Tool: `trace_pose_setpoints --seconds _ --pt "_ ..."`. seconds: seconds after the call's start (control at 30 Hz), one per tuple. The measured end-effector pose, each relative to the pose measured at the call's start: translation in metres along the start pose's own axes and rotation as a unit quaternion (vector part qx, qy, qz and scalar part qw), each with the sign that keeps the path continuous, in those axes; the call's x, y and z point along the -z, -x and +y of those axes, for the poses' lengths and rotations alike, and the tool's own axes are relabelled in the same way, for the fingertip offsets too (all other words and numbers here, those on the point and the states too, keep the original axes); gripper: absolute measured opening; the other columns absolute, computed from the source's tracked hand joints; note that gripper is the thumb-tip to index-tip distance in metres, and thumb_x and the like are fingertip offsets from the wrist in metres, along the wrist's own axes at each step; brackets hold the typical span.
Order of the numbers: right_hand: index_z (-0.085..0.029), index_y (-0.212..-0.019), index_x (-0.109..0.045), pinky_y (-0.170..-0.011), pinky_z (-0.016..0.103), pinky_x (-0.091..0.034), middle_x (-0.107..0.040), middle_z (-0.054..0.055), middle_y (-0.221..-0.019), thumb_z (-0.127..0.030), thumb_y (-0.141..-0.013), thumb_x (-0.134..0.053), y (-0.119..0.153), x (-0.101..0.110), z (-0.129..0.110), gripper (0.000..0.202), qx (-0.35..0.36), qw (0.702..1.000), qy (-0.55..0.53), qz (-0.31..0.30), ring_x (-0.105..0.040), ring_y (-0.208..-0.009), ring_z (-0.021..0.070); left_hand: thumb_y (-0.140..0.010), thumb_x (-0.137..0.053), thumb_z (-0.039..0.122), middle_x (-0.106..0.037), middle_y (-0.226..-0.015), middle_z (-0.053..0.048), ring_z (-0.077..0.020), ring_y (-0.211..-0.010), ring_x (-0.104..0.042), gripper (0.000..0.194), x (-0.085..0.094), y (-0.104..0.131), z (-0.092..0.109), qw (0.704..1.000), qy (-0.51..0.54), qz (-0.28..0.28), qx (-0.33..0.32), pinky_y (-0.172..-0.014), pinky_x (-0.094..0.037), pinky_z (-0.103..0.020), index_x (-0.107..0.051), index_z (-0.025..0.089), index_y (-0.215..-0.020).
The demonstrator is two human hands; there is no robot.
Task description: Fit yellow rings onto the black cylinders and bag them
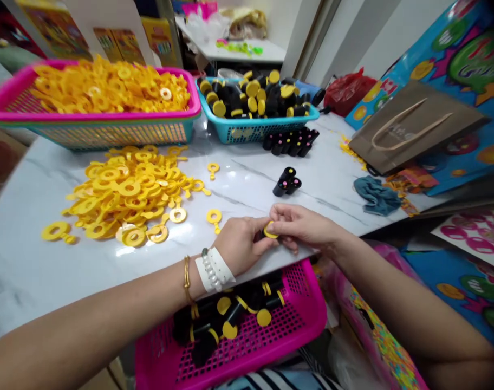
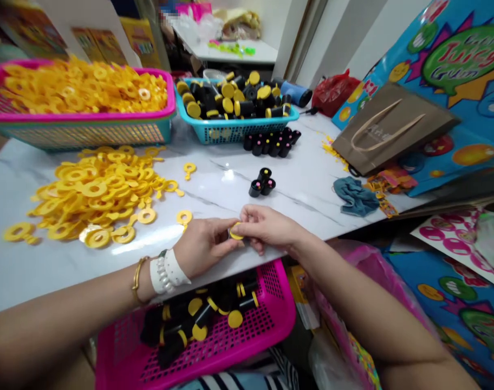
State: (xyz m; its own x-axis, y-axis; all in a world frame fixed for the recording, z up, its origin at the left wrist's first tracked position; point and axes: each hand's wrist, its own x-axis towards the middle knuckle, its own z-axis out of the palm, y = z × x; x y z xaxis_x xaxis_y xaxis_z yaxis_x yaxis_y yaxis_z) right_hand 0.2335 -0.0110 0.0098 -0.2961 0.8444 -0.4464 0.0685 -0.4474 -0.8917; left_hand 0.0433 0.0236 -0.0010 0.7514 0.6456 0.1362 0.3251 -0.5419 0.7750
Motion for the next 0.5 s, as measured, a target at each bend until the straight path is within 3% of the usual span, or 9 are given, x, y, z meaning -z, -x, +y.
trace_pose_setpoints --seconds 0.1,0.27,0.4,0.5 --pt "-0.022 -0.08 -0.042 -0.034 0.017 -0.036 -0.052 -0.009 -0.042 -0.038 -0.079 -0.072 -0.006 -0.002 -0.005 0.034 -0.007 1.0 0.022 -0.007 -0.045 -0.032 0.0086 -0.08 -0.066 0.028 -0.055 -0.056 0.005 -0.0088 -0.053 -0.045 0.018 0.002 -0.007 0.0 0.999 0.021 -0.029 0.036 -0.054 -0.031 -0.022 -0.073 0.021 -0.096" --pt "-0.023 -0.091 -0.039 -0.035 0.016 -0.034 -0.054 -0.009 -0.042 -0.047 -0.085 -0.06 0.015 -0.028 0.025 0.033 0.026 0.997 0.067 0.039 -0.051 -0.033 0.0115 -0.076 -0.066 0.033 -0.059 -0.056 0.003 -0.0103 -0.053 -0.05 0.015 0.0 0.002 0.002 0.988 0.011 -0.132 0.076 -0.051 -0.032 -0.021 -0.074 0.019 -0.077" --pt "-0.023 -0.091 -0.037 -0.033 0.016 -0.034 -0.053 -0.011 -0.042 -0.051 -0.086 -0.058 0.042 -0.061 0.054 0.035 0.012 0.999 0.022 0.032 -0.05 -0.031 0.0121 -0.067 -0.075 0.036 -0.067 -0.066 0.002 -0.0137 -0.058 -0.059 0.025 -0.003 0.024 0.017 0.978 0.005 -0.204 0.042 -0.047 -0.033 -0.019 -0.071 0.02 -0.086" --pt "-0.021 -0.087 -0.043 -0.034 0.018 -0.033 -0.05 -0.01 -0.042 -0.055 -0.087 -0.055 0.06 -0.064 0.054 0.036 0.025 0.996 0.029 0.075 -0.048 -0.032 0.0114 -0.06 -0.081 0.048 -0.067 -0.068 -0.002 -0.0176 -0.056 -0.06 0.046 -0.008 0.039 0.032 0.973 -0.052 -0.21 0.075 -0.044 -0.033 -0.021 -0.068 0.019 -0.093"
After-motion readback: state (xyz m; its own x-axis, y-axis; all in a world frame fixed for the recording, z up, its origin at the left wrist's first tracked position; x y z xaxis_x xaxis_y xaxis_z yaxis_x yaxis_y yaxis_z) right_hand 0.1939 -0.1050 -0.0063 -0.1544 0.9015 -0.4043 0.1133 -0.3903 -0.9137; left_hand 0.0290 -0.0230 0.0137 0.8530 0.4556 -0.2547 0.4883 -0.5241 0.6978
